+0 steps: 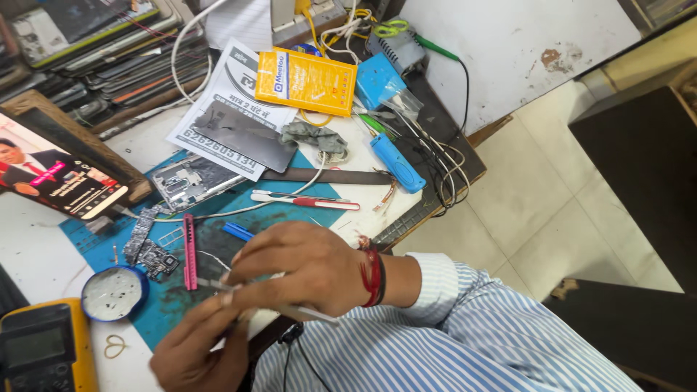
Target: The person cleans a small component with a white tool, then places a Meetoo battery into a disassembled phone. They connect a charging cable, reposition the phone, and use a blue electric screwdriver to tighten screws on the phone's back cover.
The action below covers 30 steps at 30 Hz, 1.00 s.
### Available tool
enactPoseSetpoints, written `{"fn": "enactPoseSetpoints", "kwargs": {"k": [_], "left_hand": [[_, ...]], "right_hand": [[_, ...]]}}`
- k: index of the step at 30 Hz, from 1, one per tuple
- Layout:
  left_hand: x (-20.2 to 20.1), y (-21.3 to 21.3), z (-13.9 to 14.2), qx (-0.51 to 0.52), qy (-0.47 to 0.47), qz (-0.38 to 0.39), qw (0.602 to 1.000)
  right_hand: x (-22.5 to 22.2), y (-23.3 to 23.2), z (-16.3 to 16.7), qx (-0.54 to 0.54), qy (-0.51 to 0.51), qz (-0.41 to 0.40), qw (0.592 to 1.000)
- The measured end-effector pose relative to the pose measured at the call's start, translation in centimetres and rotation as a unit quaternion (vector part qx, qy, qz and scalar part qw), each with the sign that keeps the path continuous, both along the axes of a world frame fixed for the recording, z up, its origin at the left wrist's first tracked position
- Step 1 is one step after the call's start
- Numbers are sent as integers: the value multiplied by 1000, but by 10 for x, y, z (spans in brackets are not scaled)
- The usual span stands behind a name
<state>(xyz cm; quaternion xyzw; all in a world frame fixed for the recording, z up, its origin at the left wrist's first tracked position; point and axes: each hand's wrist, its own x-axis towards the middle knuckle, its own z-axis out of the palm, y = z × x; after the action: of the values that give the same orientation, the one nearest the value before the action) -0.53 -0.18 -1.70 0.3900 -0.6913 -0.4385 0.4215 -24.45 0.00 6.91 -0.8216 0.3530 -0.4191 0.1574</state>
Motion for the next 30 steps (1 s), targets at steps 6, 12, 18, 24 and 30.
{"fn": "enactPoseSetpoints", "kwargs": {"k": [6,12,18,24,30], "left_hand": [[-9,-15,10,-75,-1,-44,996],[-24,-29,23,-100,54,-9,993],[-6,-29,87,-155,114,-51,980],[10,-6,138,-398,43,-174,900],[4,-15,113,-390,78,-157,904]], "right_hand": [[-9,-3,7,37,79,111,990],[-26,9,-33,3,-224,-117,968],[-34,26,-94,95,-473,-152,863],[-90,30,-104,248,-436,-120,857],[-81,27,-96,165,-426,-102,884]]}}
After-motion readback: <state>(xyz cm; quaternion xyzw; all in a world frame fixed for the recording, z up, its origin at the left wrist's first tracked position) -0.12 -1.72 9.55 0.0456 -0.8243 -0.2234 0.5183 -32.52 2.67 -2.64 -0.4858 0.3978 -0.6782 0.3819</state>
